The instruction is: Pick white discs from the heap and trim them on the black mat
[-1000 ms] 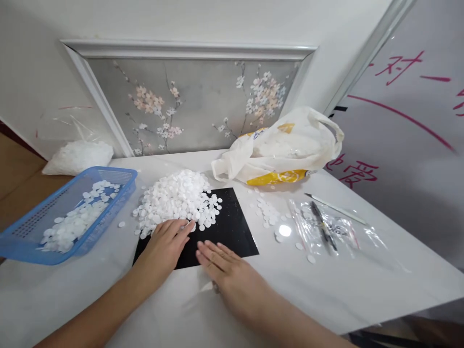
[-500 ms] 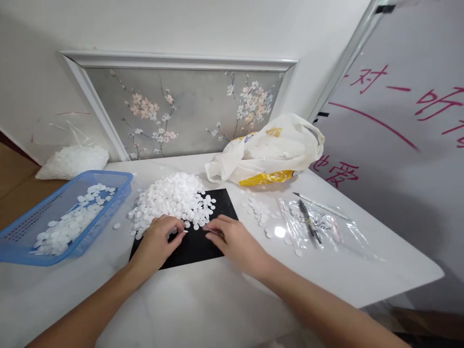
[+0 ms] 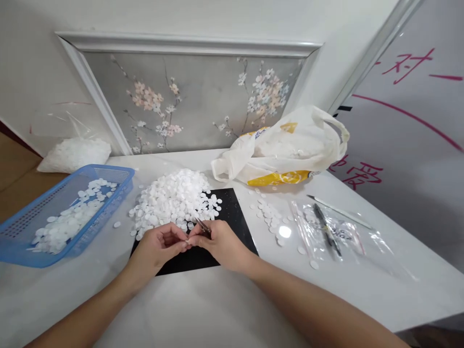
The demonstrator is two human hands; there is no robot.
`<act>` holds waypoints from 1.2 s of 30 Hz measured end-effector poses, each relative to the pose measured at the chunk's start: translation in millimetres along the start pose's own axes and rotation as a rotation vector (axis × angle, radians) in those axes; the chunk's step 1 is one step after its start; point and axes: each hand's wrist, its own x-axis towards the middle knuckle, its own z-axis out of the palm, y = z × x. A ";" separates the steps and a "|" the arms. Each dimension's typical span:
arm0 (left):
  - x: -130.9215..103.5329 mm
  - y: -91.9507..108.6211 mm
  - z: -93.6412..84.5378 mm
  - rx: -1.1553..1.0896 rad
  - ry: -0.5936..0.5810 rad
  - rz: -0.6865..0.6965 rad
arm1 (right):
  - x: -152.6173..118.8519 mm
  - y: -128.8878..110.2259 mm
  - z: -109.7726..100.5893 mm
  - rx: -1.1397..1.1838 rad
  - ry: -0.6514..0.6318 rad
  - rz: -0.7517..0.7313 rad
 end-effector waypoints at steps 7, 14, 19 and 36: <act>-3.1 6.8 2.6 0.320 0.001 0.070 | -1.5 9.1 -2.2 -0.008 0.035 0.032; -8.8 14.9 8.7 0.436 0.101 0.136 | -4.9 3.0 -2.4 0.036 0.012 0.059; -11.3 17.4 10.1 0.159 0.073 0.005 | -11.5 -4.8 6.1 -0.018 -0.028 0.031; -16.4 23.3 9.9 -0.339 0.003 -0.054 | -20.0 -16.8 -6.8 -0.178 0.067 -0.252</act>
